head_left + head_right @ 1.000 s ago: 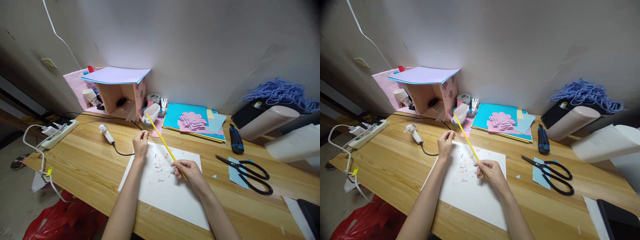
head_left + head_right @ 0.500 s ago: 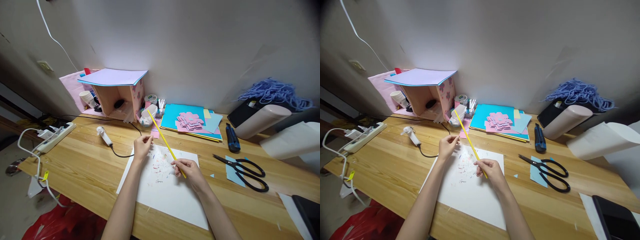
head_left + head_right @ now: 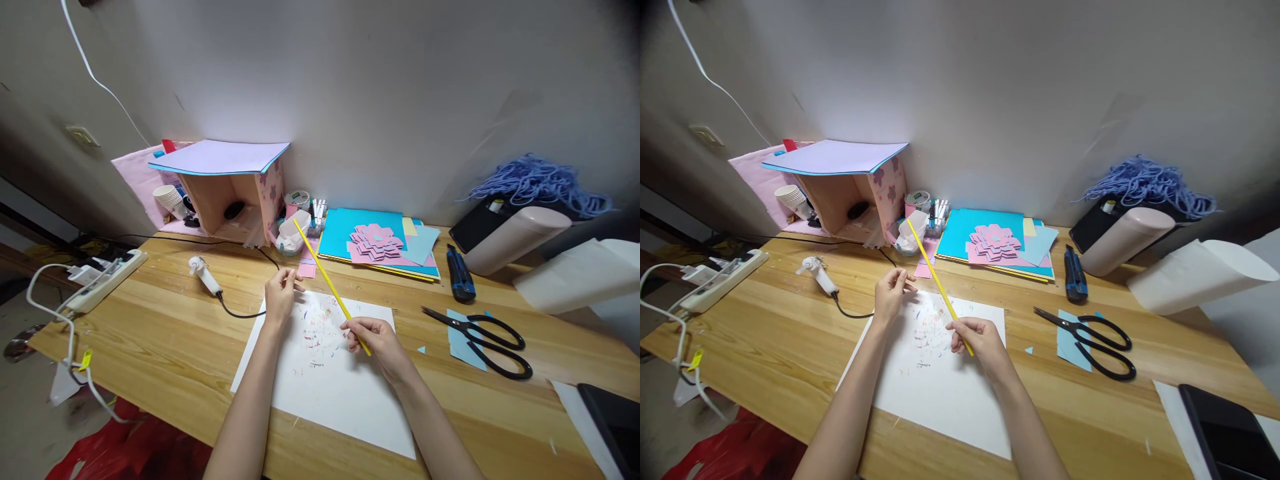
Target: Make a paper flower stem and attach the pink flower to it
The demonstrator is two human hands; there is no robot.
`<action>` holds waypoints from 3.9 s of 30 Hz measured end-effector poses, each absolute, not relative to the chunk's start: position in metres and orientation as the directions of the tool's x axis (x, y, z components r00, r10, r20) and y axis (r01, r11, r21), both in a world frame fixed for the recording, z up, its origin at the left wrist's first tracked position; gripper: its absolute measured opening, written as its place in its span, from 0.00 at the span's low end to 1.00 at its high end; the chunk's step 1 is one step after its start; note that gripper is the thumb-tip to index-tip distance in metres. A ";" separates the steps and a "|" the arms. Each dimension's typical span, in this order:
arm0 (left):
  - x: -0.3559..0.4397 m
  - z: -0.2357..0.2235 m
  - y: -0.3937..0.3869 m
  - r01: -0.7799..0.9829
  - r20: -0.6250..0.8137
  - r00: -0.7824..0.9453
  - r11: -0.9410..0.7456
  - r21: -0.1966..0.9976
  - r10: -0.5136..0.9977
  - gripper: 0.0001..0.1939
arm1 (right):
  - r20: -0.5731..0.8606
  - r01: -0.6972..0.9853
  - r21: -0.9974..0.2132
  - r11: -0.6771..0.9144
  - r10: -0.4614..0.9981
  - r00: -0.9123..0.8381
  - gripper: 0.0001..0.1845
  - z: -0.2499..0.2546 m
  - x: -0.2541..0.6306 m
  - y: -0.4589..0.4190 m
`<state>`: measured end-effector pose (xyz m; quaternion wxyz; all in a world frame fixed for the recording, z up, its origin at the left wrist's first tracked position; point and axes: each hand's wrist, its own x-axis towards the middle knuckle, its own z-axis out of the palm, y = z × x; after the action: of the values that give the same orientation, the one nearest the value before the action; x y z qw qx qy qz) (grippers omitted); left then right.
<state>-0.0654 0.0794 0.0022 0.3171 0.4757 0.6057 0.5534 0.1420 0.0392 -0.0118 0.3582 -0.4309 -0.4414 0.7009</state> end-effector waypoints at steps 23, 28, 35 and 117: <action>-0.104 0.060 0.172 0.458 0.368 -0.506 -0.119 0.881 0.780 0.09 | -0.259 -0.191 -0.918 -0.348 0.890 -0.376 0.21 -0.011 0.140 0.041; -0.081 0.067 0.162 0.483 0.352 -0.488 -0.089 0.871 0.799 0.16 | -0.259 -0.197 -0.919 -0.341 0.900 -0.350 0.20 -0.017 0.138 0.041; -0.057 0.055 0.151 -0.002 0.017 -0.251 -0.018 1.000 0.968 0.20 | -0.304 -0.146 -0.918 -0.370 0.890 -0.340 0.20 -0.009 0.130 0.038; -0.031 0.064 0.136 -0.013 -0.043 0.199 0.046 0.999 0.979 0.17 | -0.214 -0.335 -0.893 -0.300 0.939 -0.269 0.18 -0.013 0.132 0.038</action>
<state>-0.0310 0.1359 0.0639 0.5627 0.5318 0.4544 0.4405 0.1318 0.0381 -0.0131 0.4545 -0.3984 -0.3787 0.7009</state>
